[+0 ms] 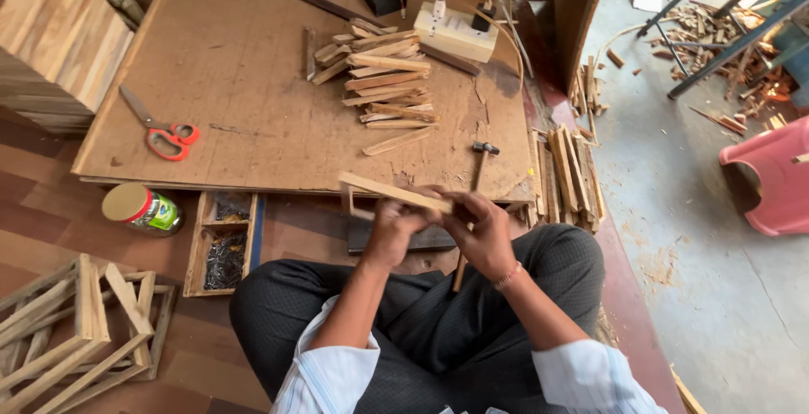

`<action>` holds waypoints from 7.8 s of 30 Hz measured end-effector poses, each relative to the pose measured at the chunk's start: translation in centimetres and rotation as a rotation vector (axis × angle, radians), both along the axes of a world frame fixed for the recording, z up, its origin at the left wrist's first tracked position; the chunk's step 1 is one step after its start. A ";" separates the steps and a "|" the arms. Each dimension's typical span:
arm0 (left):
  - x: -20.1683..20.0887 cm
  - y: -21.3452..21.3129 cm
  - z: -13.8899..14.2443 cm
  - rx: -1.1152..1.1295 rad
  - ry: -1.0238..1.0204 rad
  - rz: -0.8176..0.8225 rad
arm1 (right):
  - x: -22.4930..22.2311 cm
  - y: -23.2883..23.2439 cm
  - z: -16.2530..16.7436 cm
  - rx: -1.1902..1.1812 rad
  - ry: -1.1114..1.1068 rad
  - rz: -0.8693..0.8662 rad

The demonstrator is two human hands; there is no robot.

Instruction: The person sits on the floor and assembles small wooden frames by nailing pieces together. They use a hammer to drive nails into the joints and place completed frames aside.

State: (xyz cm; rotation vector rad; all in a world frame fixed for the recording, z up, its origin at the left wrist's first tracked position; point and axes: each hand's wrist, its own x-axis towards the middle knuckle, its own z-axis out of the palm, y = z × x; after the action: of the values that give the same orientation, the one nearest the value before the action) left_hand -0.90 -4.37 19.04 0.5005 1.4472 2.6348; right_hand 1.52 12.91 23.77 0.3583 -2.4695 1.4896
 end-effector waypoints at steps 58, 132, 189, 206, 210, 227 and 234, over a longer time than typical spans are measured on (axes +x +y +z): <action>-2.7 -0.4 0.2 0.028 0.002 0.052 | -5.2 0.3 -9.1 0.185 0.500 -0.106; -2.7 1.4 -0.8 -0.063 -0.025 0.669 | 1.0 2.6 -9.4 -0.812 -0.836 -0.186; -16.0 -0.8 -7.2 -1.084 -0.190 0.403 | -14.1 29.1 -18.4 0.389 -0.335 -0.915; -14.4 3.5 -9.3 -0.607 -0.642 0.290 | -20.1 29.1 -18.0 0.092 -0.557 -0.463; -13.6 3.3 -10.7 -0.249 -0.737 0.021 | -18.8 29.9 -17.9 -0.871 -0.646 -0.381; -5.3 0.5 -3.3 -0.109 -0.194 0.064 | -14.9 26.9 -7.6 -0.117 -0.028 -0.706; -3.1 -0.8 -2.5 -0.123 -0.257 0.204 | -12.1 24.4 -10.9 0.429 -0.250 -0.481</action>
State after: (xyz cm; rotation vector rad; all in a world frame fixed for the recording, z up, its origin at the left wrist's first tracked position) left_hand -4.04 -5.21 16.50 -0.0001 1.6367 2.6124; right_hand -10.54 37.35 12.86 -0.3591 -2.7891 0.8524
